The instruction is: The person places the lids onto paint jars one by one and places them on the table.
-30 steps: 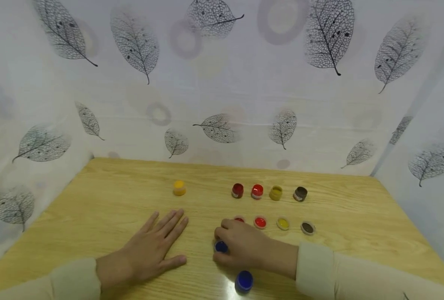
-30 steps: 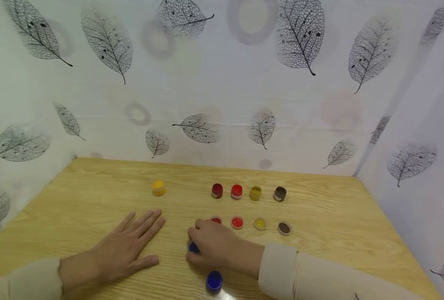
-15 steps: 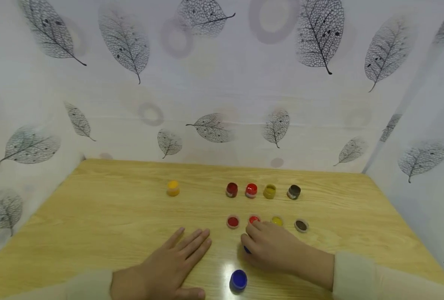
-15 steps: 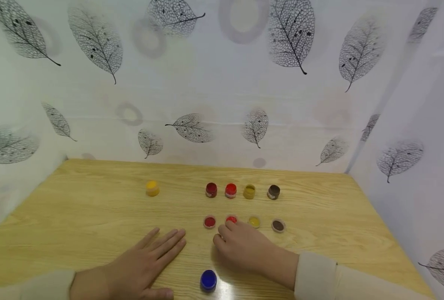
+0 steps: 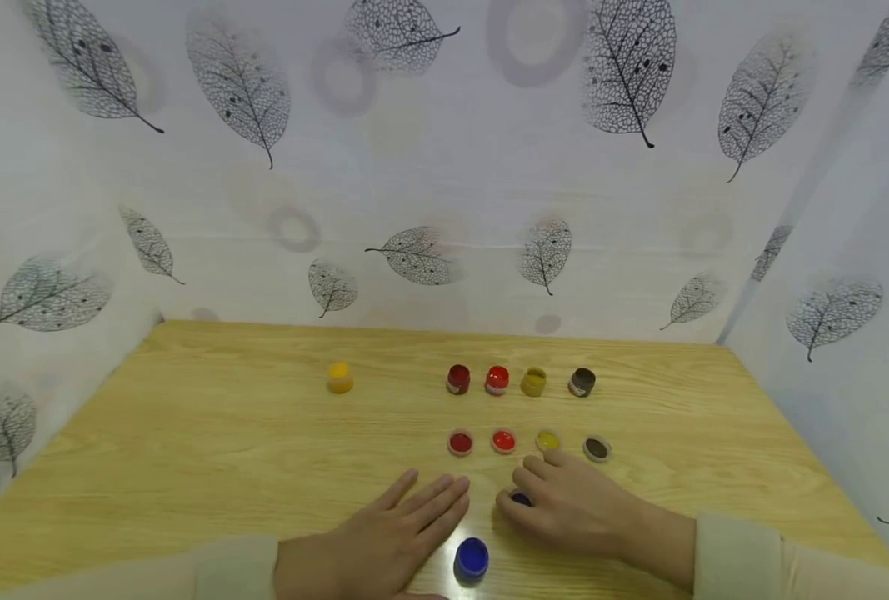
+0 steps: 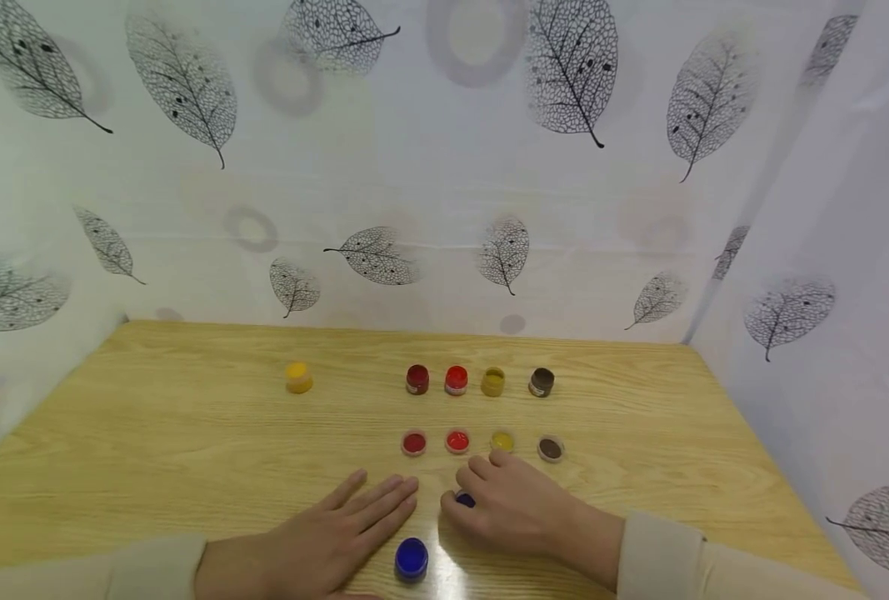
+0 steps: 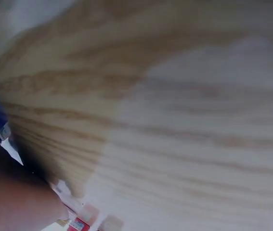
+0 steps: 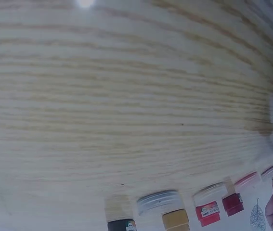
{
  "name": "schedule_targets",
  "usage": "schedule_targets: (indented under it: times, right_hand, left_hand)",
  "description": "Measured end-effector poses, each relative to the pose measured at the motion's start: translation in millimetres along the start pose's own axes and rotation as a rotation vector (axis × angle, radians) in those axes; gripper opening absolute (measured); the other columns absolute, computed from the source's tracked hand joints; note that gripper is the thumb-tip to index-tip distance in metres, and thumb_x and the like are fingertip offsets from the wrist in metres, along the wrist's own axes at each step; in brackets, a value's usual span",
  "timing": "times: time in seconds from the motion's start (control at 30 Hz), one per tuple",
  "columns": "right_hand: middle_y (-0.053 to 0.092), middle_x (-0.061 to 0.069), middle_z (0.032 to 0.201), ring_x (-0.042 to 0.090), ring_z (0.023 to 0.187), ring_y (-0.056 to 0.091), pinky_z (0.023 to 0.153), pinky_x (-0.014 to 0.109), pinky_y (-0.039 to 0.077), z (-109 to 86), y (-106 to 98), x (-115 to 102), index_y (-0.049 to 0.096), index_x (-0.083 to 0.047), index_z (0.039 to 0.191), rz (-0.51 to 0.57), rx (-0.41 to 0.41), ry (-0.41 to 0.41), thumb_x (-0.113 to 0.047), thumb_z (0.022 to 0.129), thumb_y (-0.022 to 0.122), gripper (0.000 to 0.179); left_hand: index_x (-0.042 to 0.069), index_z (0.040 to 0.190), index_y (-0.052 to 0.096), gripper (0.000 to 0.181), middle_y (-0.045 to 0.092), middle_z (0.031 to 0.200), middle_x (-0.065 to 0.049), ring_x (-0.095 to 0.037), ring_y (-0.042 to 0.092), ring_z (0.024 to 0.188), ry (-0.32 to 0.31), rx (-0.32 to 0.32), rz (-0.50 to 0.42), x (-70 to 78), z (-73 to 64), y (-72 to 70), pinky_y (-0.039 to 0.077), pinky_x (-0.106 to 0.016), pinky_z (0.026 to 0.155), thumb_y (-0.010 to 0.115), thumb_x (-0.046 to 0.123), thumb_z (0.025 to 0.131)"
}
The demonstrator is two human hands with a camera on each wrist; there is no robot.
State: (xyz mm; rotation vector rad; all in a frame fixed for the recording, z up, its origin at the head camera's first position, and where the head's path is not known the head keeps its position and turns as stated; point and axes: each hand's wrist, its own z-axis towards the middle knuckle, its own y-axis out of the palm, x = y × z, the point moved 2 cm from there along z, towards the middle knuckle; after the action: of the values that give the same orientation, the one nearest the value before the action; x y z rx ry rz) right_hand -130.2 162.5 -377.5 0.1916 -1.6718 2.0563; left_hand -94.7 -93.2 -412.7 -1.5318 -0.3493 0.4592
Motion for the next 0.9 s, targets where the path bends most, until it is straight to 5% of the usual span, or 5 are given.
schedule_targets:
  times: [0.17, 0.37, 0.53, 0.9]
  right_hand:
    - [0.056, -0.008, 0.084, 0.007, 0.072, 0.047, 0.063, 0.022, 0.044, 1.7, -0.9, -1.7, 0.063, -0.022, 0.106, 0.032, 0.037, 0.005, -0.024, 0.108, 0.034, 0.029]
    - [0.053, -0.011, 0.08, 0.006, 0.072, 0.045, 0.066, 0.023, 0.045, 2.4, -1.0, -1.8, 0.061, -0.023, 0.098, 0.098, 0.045, 0.086, -0.033, 0.096, 0.061, 0.01]
    - [0.054, -0.012, 0.082, 0.006, 0.075, 0.048, 0.068, 0.023, 0.046, 1.0, -4.2, -1.9, 0.059, -0.023, 0.094, 0.155, 0.103, 0.111, -0.034, 0.085, 0.076, 0.022]
    - [0.061, -0.01, 0.088, 0.005, 0.078, 0.056, 0.075, 0.016, 0.049, 7.9, -9.7, -7.7, 0.062, -0.021, 0.08, 0.283, 0.324, 0.086, -0.035, 0.089, 0.073, 0.02]
  left_hand:
    - [0.009, 0.16, 0.018, 0.085, 0.014, 0.168, -0.01, -0.024, 0.016, 0.155, 0.018, -0.008, -0.015, 2.5, 8.8, -0.9, 0.03, -0.055, 0.118, 0.021, 0.068, 0.1]
    - [0.01, 0.161, 0.015, 0.086, 0.012, 0.169, -0.009, -0.025, 0.014, 0.155, 0.009, -0.018, -0.033, 2.8, 15.8, -1.9, 0.028, -0.055, 0.119, 0.02, 0.07, 0.1]
    - [0.011, 0.161, 0.01, 0.087, 0.007, 0.169, -0.009, -0.024, 0.01, 0.156, -0.001, -0.03, -0.121, 5.0, 23.3, -1.3, 0.025, -0.057, 0.12, 0.017, 0.071, 0.099]
    - [0.014, 0.161, 0.0, 0.089, -0.003, 0.169, -0.005, -0.021, -0.001, 0.156, -0.025, -0.119, -0.24, 6.7, 31.6, 0.1, 0.016, -0.057, 0.123, 0.012, 0.074, 0.097]
